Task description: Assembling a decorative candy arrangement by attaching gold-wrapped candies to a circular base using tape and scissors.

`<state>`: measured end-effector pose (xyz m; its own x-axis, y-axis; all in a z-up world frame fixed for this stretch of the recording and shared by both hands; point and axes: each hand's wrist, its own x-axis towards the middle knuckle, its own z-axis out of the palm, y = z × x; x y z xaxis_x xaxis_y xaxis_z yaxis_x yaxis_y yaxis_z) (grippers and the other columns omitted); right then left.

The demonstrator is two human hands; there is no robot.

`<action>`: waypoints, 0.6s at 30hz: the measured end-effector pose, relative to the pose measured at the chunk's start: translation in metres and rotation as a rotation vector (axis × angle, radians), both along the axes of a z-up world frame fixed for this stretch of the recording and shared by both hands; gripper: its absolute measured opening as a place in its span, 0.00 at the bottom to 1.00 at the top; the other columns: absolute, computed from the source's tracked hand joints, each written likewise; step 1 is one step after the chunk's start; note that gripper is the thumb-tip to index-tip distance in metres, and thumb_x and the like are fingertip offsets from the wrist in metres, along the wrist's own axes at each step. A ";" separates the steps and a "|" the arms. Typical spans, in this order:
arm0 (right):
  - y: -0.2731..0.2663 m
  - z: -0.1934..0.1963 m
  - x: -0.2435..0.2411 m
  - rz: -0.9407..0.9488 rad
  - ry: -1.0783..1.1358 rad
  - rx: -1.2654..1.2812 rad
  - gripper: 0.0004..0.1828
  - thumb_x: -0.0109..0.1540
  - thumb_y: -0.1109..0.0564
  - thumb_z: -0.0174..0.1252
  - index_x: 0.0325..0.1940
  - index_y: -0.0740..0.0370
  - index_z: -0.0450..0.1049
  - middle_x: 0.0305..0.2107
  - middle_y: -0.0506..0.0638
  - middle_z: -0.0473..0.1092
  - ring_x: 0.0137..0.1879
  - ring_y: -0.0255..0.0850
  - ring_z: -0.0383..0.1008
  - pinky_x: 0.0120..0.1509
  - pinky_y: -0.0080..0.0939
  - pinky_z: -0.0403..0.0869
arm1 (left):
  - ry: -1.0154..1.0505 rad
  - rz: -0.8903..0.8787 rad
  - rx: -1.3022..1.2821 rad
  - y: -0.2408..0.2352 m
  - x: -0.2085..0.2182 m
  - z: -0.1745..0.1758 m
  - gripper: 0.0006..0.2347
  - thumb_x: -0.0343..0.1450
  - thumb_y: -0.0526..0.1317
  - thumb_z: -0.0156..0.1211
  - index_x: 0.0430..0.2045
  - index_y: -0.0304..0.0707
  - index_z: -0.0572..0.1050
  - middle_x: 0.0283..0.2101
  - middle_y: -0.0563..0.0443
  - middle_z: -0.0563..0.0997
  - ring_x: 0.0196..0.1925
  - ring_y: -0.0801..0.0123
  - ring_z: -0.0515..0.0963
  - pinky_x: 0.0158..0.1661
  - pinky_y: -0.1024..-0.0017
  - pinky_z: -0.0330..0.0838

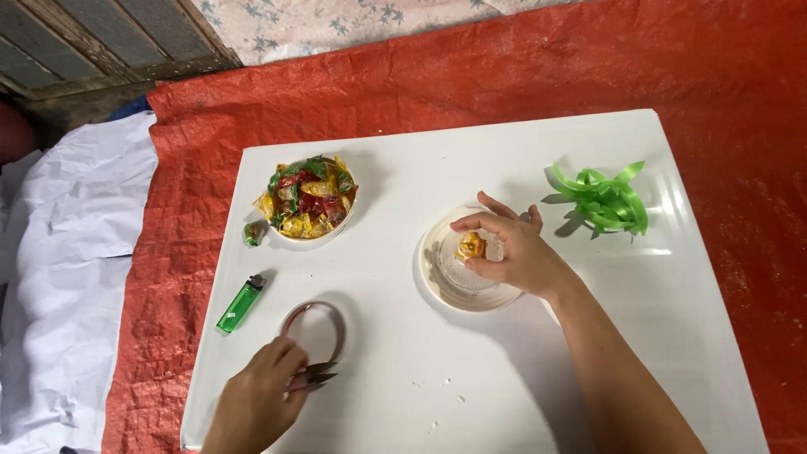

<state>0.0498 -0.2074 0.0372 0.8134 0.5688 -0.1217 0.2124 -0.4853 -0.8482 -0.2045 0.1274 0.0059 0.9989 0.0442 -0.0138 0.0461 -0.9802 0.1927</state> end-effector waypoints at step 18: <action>0.013 -0.009 -0.012 -0.124 -0.122 -0.030 0.18 0.55 0.54 0.63 0.50 0.45 0.77 0.55 0.32 0.77 0.82 0.34 0.45 0.76 0.67 0.23 | -0.292 0.031 -0.139 -0.089 0.024 0.003 0.19 0.71 0.50 0.62 0.53 0.46 0.72 0.35 0.55 0.79 0.35 0.64 0.82 0.31 0.64 0.76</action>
